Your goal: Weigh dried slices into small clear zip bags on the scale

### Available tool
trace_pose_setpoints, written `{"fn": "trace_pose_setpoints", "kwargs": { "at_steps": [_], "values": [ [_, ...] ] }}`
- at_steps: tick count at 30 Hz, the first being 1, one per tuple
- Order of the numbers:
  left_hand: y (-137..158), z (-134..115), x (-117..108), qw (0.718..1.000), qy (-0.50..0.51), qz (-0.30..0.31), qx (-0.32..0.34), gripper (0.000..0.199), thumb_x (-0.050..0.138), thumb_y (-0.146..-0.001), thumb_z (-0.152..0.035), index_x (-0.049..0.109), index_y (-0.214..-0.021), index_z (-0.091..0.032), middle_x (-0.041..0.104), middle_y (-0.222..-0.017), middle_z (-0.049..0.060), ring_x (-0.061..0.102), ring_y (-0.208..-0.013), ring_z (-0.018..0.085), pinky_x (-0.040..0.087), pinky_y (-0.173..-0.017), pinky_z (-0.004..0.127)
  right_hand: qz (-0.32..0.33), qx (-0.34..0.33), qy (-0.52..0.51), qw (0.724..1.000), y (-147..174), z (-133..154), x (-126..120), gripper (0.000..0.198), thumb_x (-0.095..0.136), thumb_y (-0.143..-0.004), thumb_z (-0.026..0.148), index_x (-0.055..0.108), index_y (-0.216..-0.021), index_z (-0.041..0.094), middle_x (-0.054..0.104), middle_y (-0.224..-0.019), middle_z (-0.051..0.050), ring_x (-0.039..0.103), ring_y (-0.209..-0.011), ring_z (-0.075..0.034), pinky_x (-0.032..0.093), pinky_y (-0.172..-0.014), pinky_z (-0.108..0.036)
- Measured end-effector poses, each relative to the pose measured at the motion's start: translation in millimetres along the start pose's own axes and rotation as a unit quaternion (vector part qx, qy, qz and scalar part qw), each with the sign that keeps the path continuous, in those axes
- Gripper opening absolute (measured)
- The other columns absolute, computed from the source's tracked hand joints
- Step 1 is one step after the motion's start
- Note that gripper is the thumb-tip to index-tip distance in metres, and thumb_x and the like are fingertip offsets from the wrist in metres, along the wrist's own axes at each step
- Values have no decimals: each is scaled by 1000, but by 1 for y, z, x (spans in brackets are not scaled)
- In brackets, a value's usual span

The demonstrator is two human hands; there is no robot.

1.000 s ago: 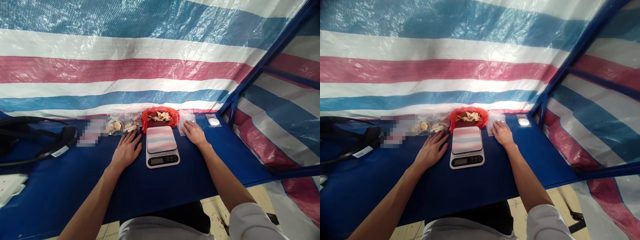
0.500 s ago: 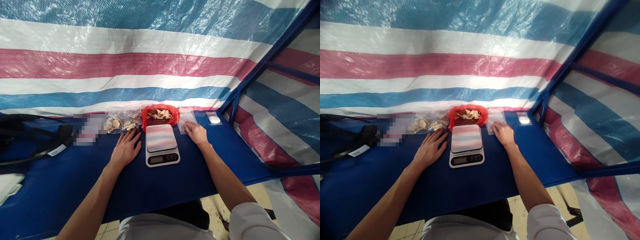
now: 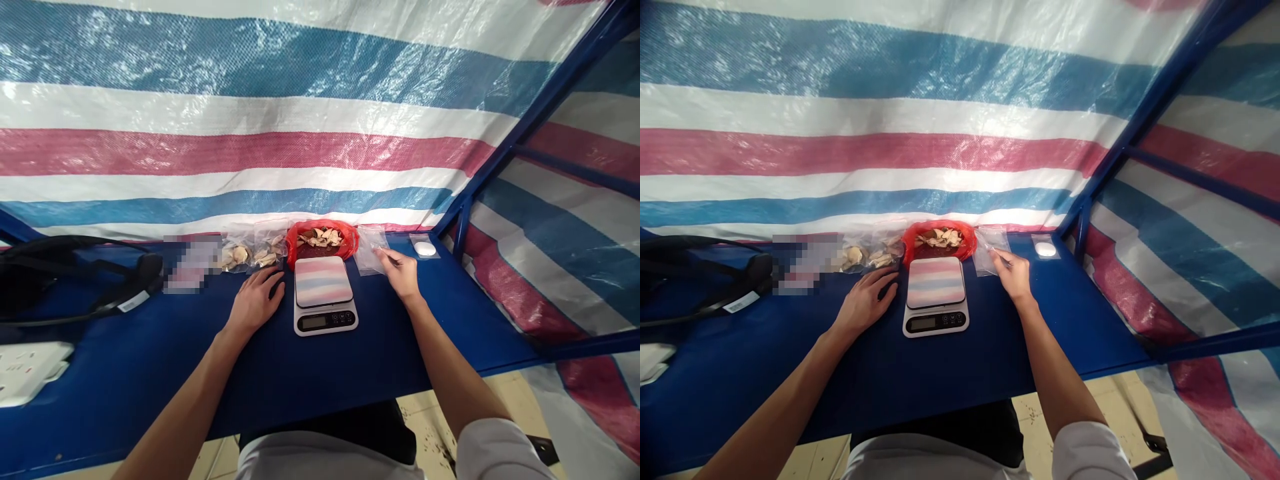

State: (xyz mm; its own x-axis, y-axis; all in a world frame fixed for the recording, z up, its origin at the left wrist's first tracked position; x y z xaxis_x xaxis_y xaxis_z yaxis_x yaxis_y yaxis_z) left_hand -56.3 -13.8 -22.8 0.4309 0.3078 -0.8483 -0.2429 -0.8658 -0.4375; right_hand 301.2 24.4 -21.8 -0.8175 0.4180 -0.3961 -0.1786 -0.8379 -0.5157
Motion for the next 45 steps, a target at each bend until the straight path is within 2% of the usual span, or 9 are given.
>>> {"fn": "trace_pose_setpoints", "kwargs": {
  "at_steps": [7, 10, 14, 21, 26, 31, 37, 40, 45],
  "values": [
    [-23, -25, -15, 972, 233, -22, -25, 40, 51, -98, -49, 73, -117, -20, 73, -125, 11, 66, -121, 28, 53, -106, 41, 29, 68, -174, 982, 5, 39, 20, 36, 72, -85, 53, 83, -99, 22, 82, -100, -6, 76, -99, -31, 60, -90, -45],
    [-40, -28, -7, 940, 336, -20, -64, 45, 55, -96, -54, 73, -116, -18, 73, -125, 13, 68, -115, 28, 56, -100, 40, 87, 96, -250, 959, 5, 57, 45, 34, 77, -81, 53, 83, -96, 23, 82, -99, -5, 76, -97, -30, 60, -93, -48],
    [-56, -27, 8, 902, 420, -26, -95, 48, 60, -92, -57, 73, -115, -17, 74, -125, 13, 67, -118, 30, 52, -105, 44, 144, 121, -339, 922, 7, 75, 77, 33, 79, -80, 53, 83, -95, 24, 82, -101, -5, 76, -101, -29, 57, -100, -49],
    [-56, -19, 24, 852, 506, 3, -133, 60, 71, -83, -62, 70, -123, -17, 72, -130, 13, 64, -123, 32, 50, -106, 44, 222, 160, -370, 888, 22, 78, 105, 36, 82, -75, 55, 83, -90, 22, 82, -97, -5, 76, -96, -29, 57, -98, -47],
    [-53, -22, 25, 822, 551, 34, -140, 41, 74, -83, -54, 75, -102, -18, 77, -106, 7, 70, -98, 24, 55, -91, 36, 177, 174, -357, 900, 19, 69, 102, 34, 82, -74, 56, 82, -84, 23, 81, -89, -4, 76, -87, -27, 59, -92, -44],
    [-55, -17, 20, 821, 551, -28, -148, 35, 78, -80, -53, 71, -87, -20, 73, -86, 3, 66, -79, 18, 54, -78, 32, 179, 191, -367, 893, 19, 65, 105, 38, 81, -74, 58, 82, -89, 23, 81, -93, -5, 76, -89, -27, 60, -92, -44],
    [-61, -10, -7, 847, 512, -45, -137, 37, 75, -82, -54, 70, -90, -18, 67, -71, 0, 59, -62, 14, 48, -61, 27, 181, 178, -375, 891, 11, 63, 101, 44, 76, -80, 60, 79, -107, 26, 80, -106, -3, 74, -103, -26, 61, -92, -41],
    [-71, -8, -28, 874, 472, -4, -112, 39, 74, -82, -56, 72, -93, -19, 62, -63, -2, 51, -54, 12, 42, -53, 25, 240, 135, -358, 892, -1, 79, 101, 46, 66, -89, 61, 77, -114, 24, 81, -104, -6, 74, -106, -24, 57, -99, -40],
    [-92, -11, -46, 916, 388, 88, -51, 38, 72, -84, -56, 78, -95, -20, 66, -65, 1, 53, -54, 14, 42, -54, 26, 295, 50, -299, 906, -25, 106, 112, 45, 72, -85, 56, 75, -117, 24, 80, -104, -6, 76, -94, -22, 62, -88, -38]
  ]
}}
Point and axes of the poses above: each hand's wrist, its own y-axis away from the middle knuckle, its own x-axis out of the palm, z = x × y, the point moved 7 cm from there along -y, towards the middle knuckle
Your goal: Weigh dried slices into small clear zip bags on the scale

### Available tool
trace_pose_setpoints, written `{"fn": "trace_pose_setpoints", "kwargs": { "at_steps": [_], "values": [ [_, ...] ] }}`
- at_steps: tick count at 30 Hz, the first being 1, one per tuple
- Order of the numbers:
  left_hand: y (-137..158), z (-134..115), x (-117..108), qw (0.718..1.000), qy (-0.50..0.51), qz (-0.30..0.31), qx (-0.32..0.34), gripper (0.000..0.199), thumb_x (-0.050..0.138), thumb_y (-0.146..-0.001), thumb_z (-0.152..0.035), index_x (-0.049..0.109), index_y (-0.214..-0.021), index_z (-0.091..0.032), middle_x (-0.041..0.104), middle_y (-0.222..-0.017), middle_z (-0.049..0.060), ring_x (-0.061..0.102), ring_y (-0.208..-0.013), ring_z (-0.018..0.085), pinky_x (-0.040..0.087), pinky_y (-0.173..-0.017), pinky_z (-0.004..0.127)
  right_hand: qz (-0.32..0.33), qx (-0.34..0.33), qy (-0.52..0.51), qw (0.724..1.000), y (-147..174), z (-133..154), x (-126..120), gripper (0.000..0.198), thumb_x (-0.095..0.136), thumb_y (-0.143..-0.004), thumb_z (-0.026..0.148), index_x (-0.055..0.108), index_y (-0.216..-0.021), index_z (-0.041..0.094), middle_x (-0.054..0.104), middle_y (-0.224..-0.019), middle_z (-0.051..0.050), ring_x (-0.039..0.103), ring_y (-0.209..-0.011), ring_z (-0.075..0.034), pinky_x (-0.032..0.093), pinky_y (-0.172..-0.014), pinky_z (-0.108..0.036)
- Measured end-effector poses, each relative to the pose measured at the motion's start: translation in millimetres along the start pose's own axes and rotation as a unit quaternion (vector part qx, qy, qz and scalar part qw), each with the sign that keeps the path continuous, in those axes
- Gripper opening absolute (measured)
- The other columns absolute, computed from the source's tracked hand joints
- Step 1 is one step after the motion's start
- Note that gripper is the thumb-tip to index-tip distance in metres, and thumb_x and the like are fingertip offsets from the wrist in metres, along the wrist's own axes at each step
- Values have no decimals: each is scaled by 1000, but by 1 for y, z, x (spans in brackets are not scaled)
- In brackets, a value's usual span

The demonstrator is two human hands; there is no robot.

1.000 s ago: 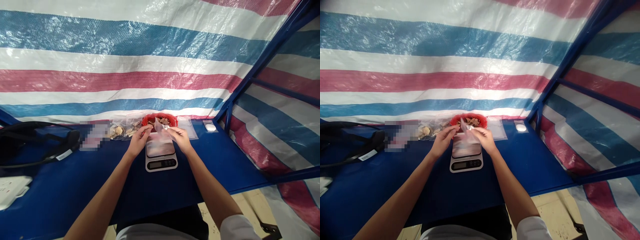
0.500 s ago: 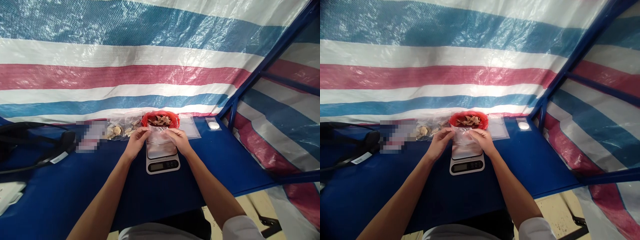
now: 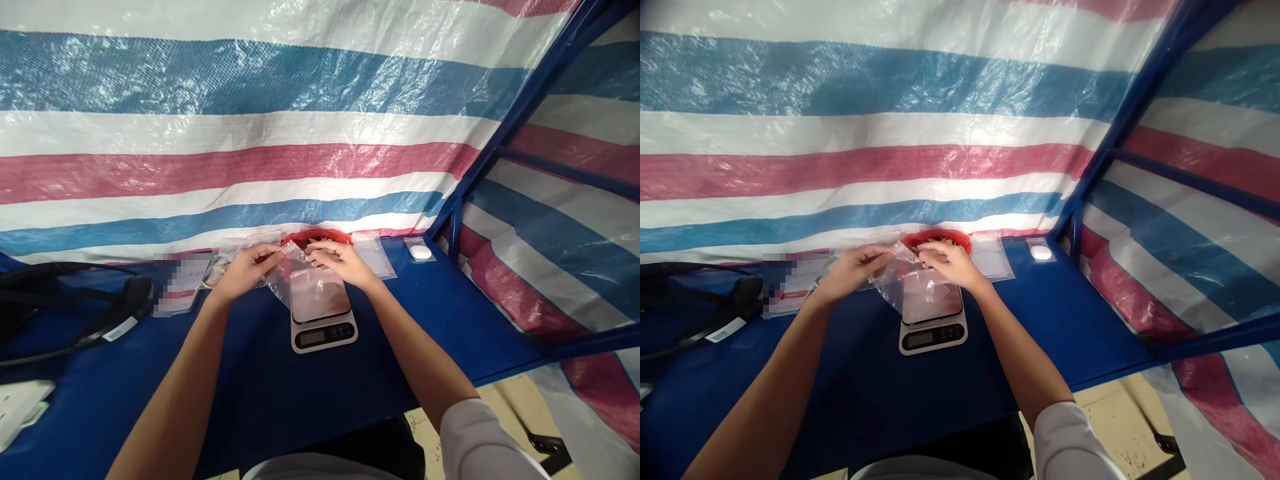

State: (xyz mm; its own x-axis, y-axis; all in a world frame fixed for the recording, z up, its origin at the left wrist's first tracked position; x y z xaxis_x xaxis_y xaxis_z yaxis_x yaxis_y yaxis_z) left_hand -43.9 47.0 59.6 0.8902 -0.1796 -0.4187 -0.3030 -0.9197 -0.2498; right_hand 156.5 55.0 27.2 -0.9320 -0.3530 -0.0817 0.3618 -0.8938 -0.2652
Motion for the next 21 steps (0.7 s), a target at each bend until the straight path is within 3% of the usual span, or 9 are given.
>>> {"fn": "trace_pose_setpoints", "kwargs": {
  "at_steps": [5, 9, 14, 18, 21],
  "values": [
    [-16, 0, 10, 995, -57, 69, 36, 37, 70, -84, -55, 81, -97, -22, 77, -81, 4, 65, -68, 18, 51, -64, 27, 0, -59, 94, 994, -20, 3, 6, 35, 70, -89, 45, 76, -118, 28, 79, -100, -3, 75, -93, -21, 61, -83, -34],
    [-23, 15, 18, 993, -84, 68, 44, 34, 68, -85, -53, 81, -94, -23, 78, -80, 2, 68, -71, 20, 54, -69, 27, 10, -76, 152, 985, -24, 0, 5, 25, 70, -88, 41, 81, -103, 26, 79, -92, -2, 74, -84, -20, 59, -76, -32],
    [-28, 30, 16, 992, -110, 9, 57, 36, 66, -87, -54, 79, -96, -22, 78, -89, 5, 69, -75, 21, 56, -73, 31, 3, -59, 179, 982, -27, -8, -4, 19, 71, -85, 37, 83, -92, 25, 76, -83, -1, 69, -68, -17, 57, -67, -31],
    [-26, 18, 9, 972, -184, -84, 123, 32, 64, -89, -49, 79, -98, -21, 75, -99, 8, 69, -86, 22, 55, -82, 34, -29, -26, 190, 981, -28, -13, -15, 15, 69, -85, 34, 81, -81, 25, 76, -80, -1, 68, -66, -17, 56, -65, -32],
    [-19, 7, 15, 957, -229, -104, 147, 32, 58, -94, -45, 78, -90, -20, 73, -88, 7, 66, -79, 21, 52, -79, 32, -47, -12, 205, 978, -27, -11, -21, 19, 69, -86, 37, 81, -78, 25, 76, -78, -1, 68, -67, -18, 55, -66, -32]
  ]
}}
Point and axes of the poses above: each hand's wrist, its own y-axis away from the middle knuckle, its own x-axis out of the palm, z = x × y, the point moved 7 cm from there along -y, towards the middle knuckle
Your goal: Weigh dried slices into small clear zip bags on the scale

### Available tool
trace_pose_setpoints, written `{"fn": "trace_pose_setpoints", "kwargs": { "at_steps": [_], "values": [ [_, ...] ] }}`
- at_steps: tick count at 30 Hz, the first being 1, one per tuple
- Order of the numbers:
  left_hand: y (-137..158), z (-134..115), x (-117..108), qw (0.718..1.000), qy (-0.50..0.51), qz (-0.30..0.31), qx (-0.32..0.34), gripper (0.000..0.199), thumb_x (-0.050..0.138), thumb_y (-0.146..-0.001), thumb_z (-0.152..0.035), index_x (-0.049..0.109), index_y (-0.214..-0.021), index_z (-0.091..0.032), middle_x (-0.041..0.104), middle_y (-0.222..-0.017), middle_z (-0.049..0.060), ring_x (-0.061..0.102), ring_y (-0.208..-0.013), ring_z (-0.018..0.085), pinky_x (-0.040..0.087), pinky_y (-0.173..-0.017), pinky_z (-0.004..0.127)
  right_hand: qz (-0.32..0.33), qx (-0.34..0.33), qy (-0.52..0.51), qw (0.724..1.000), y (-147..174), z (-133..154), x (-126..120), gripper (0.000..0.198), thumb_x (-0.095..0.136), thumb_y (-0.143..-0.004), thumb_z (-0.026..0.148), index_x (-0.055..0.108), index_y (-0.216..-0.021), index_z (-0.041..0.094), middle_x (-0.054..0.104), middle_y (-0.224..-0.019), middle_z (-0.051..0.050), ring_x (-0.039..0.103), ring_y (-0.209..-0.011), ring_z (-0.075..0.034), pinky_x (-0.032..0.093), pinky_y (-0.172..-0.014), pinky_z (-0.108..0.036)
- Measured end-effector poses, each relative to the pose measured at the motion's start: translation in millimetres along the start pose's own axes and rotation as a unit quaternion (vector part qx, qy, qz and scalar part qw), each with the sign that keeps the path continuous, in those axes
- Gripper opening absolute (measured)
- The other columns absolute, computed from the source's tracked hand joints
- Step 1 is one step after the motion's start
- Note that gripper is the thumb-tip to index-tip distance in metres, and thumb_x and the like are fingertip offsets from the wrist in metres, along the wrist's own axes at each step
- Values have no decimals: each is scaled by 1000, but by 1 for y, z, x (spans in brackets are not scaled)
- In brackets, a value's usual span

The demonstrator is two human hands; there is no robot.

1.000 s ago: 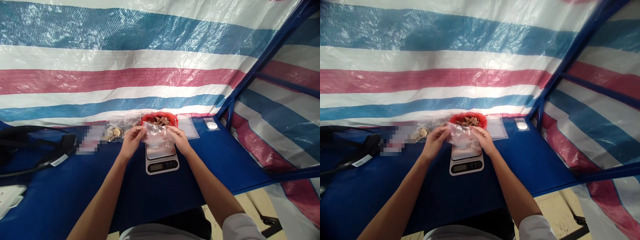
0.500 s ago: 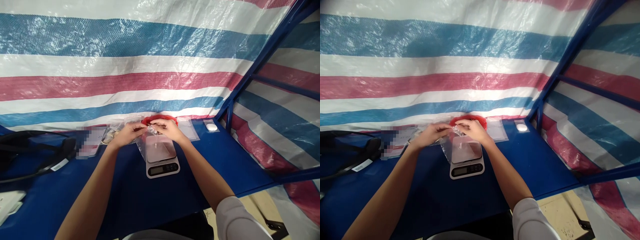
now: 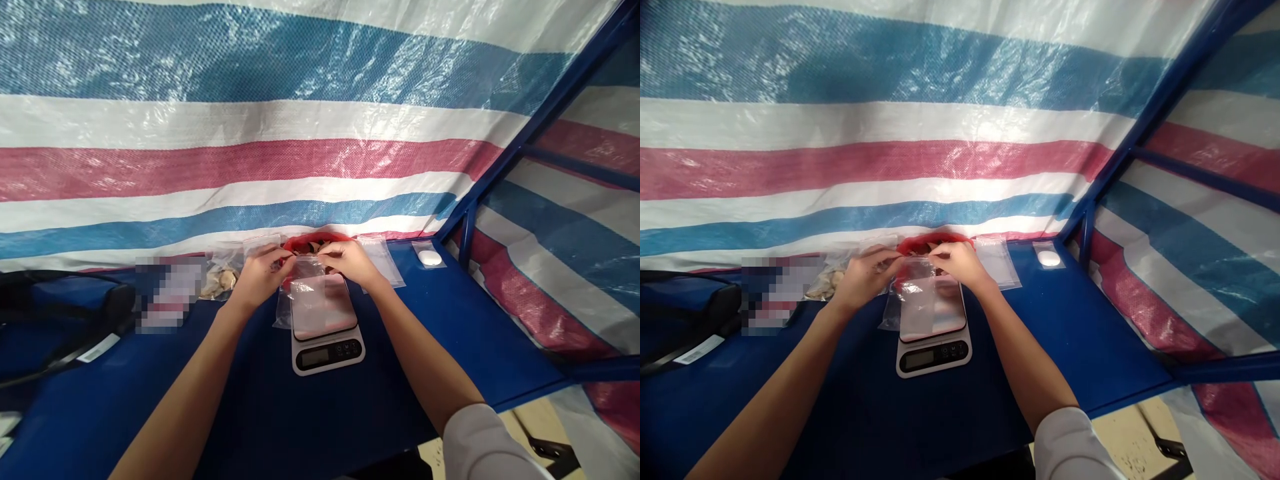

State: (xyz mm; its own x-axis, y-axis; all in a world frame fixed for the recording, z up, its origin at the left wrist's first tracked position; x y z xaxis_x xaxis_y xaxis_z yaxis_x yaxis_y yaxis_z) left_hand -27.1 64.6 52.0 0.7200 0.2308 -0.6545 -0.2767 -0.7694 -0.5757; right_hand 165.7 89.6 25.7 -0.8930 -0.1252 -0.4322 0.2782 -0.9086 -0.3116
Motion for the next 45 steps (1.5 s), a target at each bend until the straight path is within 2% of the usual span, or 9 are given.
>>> {"fn": "trace_pose_setpoints", "kwargs": {
  "at_steps": [3, 7, 9, 13, 19, 25, 29, 35, 45],
  "values": [
    [6, -7, 8, 999, -7, 38, -29, 36, 53, -96, -44, 78, -84, -19, 70, -73, 4, 58, -62, 16, 47, -67, 30, 9, -7, 18, 1000, 1, 6, -3, 21, 69, -88, 39, 82, -83, 23, 76, -76, 0, 67, -66, -17, 53, -66, -30],
    [12, 5, 17, 986, 25, 82, -144, 45, 53, -95, -49, 73, -69, -18, 64, -58, 2, 55, -56, 16, 41, -60, 29, 61, -59, 49, 995, 4, 21, 1, 18, 68, -91, 31, 83, -90, 20, 77, -82, -2, 69, -77, -18, 53, -75, -29],
    [15, 15, 21, 969, 83, 96, -214, 50, 54, -93, -55, 71, -63, -17, 63, -53, 3, 56, -54, 16, 42, -58, 29, 79, -83, 73, 991, 6, 27, 3, 14, 71, -90, 27, 83, -91, 20, 78, -83, -3, 70, -82, -19, 53, -78, -30],
    [20, 27, 30, 912, 247, 115, -308, 48, 65, -84, -59, 75, -71, -14, 68, -59, 5, 59, -53, 16, 44, -54, 28, 104, -108, 98, 984, 8, 33, 9, 13, 71, -91, 24, 84, -95, 23, 80, -92, -4, 71, -91, -22, 53, -82, -31],
    [28, 31, 43, 843, 365, 117, -378, 42, 79, -72, -54, 75, -71, -12, 72, -67, 7, 61, -54, 14, 47, -54, 26, 140, -125, 128, 974, 11, 38, 15, 12, 71, -92, 22, 83, -93, 21, 80, -92, -4, 69, -89, -21, 51, -82, -31],
    [31, 31, 49, 814, 403, 117, -401, 39, 86, -64, -50, 74, -67, -12, 71, -64, 6, 60, -54, 13, 47, -54, 25, 169, -120, 118, 971, 12, 37, 17, 12, 70, -92, 23, 82, -93, 22, 80, -94, -3, 67, -87, -19, 49, -82, -30],
    [31, 30, 50, 818, 413, 105, -387, 39, 86, -64, -49, 75, -69, -13, 72, -68, 6, 60, -56, 12, 48, -56, 25, 153, -90, 104, 979, 10, 31, 15, 14, 71, -92, 28, 82, -96, 19, 78, -92, -4, 65, -86, -19, 49, -79, -29],
    [27, 21, 50, 859, 382, 93, -329, 40, 83, -70, -53, 74, -68, -13, 69, -64, 4, 58, -55, 12, 46, -56, 25, 145, -26, 82, 986, 9, 23, 16, 25, 64, -95, 32, 80, -84, 15, 70, -72, -3, 64, -70, -16, 50, -67, -27],
    [20, 2, 45, 895, 336, 166, -240, 43, 74, -81, -57, 74, -71, -16, 68, -67, 3, 59, -60, 13, 47, -60, 26, 152, 7, 2, 988, 9, 14, 17, 29, 65, -90, 40, 78, -80, 16, 72, -75, -4, 67, -72, -18, 56, -68, -30]
  ]
}}
Point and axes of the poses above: each hand's wrist, its own y-axis away from the middle knuckle, its own x-axis out of the palm, z = x × y, the point moved 7 cm from there along -y, towards the middle knuckle
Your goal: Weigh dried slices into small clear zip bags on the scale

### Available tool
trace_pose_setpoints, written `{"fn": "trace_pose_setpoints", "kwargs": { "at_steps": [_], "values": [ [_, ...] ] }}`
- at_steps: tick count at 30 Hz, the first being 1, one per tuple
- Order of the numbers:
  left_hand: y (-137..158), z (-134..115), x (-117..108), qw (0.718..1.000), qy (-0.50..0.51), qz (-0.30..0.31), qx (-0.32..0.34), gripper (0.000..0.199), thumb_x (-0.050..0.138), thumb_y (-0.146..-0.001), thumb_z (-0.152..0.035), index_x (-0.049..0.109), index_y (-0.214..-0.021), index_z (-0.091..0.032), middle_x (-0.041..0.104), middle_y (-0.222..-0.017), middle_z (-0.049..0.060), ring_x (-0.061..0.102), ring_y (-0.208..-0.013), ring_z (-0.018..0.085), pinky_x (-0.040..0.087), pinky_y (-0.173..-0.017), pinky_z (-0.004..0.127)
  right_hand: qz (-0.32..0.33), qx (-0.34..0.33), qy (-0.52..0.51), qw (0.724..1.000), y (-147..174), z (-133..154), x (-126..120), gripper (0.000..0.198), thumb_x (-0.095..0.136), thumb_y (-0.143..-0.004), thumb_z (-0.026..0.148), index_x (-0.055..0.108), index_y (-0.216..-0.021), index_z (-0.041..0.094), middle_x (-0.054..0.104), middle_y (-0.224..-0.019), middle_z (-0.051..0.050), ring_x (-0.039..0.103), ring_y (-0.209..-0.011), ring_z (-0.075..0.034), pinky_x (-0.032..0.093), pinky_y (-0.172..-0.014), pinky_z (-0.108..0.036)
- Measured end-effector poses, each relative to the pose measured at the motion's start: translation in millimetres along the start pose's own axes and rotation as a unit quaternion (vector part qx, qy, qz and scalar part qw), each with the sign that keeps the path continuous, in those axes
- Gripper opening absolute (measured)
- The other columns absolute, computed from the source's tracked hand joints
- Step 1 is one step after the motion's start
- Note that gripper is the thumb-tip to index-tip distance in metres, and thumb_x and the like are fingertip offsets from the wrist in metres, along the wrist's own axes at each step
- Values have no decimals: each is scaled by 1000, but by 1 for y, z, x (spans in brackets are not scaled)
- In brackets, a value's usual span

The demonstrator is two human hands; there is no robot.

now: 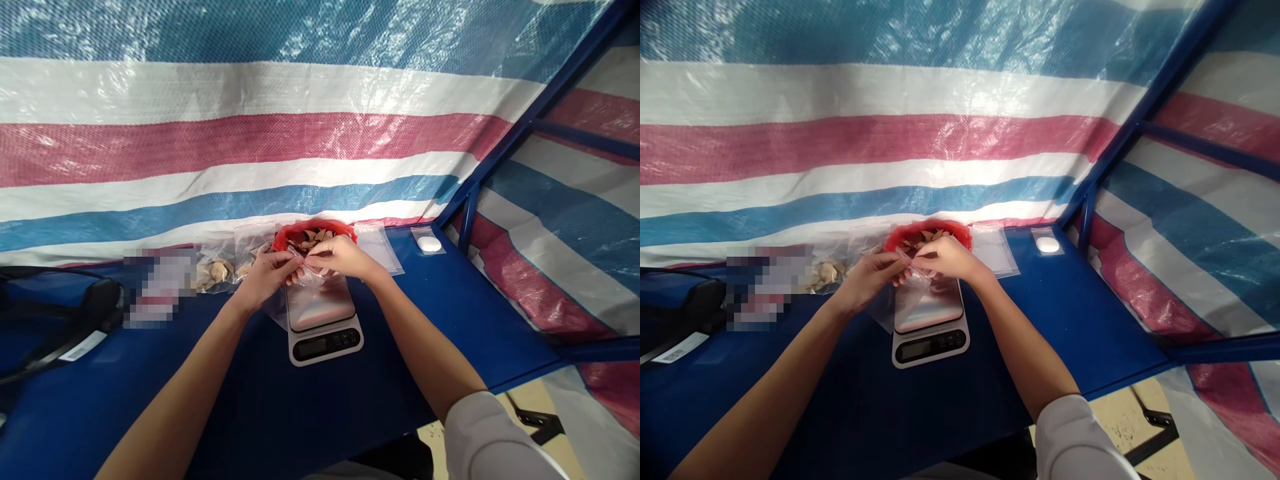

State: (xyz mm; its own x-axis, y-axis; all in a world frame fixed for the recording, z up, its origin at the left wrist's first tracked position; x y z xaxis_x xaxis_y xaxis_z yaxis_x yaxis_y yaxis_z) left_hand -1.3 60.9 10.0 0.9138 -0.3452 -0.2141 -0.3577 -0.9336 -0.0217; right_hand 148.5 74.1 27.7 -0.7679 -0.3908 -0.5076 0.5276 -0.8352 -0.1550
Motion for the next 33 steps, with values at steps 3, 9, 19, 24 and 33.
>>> {"fn": "trace_pose_setpoints", "kwargs": {
  "at_steps": [3, 9, 19, 24, 33],
  "values": [
    [0, -2, 0, 1000, -16, 7, 3, 45, 72, -83, -59, 72, -71, -16, 66, -65, 2, 57, -60, 13, 46, -59, 25, 4, 12, -8, 1000, 0, -2, 1, 28, 66, -88, 39, 78, -81, 16, 72, -75, -4, 68, -72, -18, 56, -68, -30],
    [0, -4, 2, 999, -38, 17, 1, 44, 72, -81, -59, 72, -71, -16, 67, -67, 2, 57, -61, 14, 47, -60, 25, 7, 27, 5, 1000, -1, -1, 4, 24, 62, -85, 28, 70, -66, 16, 65, -64, -1, 64, -66, -15, 55, -62, -26],
    [2, -6, -18, 990, -129, -54, 1, 30, 67, -79, -42, 64, -61, -18, 62, -58, 0, 55, -57, 13, 43, -56, 25, -9, 79, -64, 995, 2, -18, -6, 16, 68, -82, 25, 72, -70, 16, 72, -70, -3, 70, -63, -15, 60, -57, -25],
    [4, -10, -24, 984, -160, -78, 8, 30, 64, -80, -42, 63, -63, -18, 62, -60, 0, 53, -56, 13, 41, -57, 25, -19, 81, -69, 994, 3, -25, -9, 17, 69, -86, 30, 77, -82, 16, 75, -77, -6, 73, -68, -17, 62, -58, -25],
    [2, -10, -9, 987, -152, -36, 38, 39, 62, -87, -52, 68, -70, -18, 63, -62, 1, 56, -60, 15, 43, -61, 27, 2, 40, -46, 998, 2, -5, 1, 29, 73, -85, 42, 79, -100, 18, 75, -93, -5, 72, -75, -17, 60, -53, -23]
  ]
}}
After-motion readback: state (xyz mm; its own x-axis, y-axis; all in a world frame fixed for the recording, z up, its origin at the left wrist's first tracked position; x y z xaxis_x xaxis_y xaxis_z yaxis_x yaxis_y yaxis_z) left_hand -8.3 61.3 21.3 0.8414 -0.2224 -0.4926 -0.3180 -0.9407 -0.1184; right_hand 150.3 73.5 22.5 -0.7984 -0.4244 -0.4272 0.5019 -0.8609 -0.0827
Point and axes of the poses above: each hand's wrist, its own y-axis away from the middle knuckle, its own x-axis out of the palm, z = x × y, the point moved 7 cm from there along -y, towards the middle knuckle
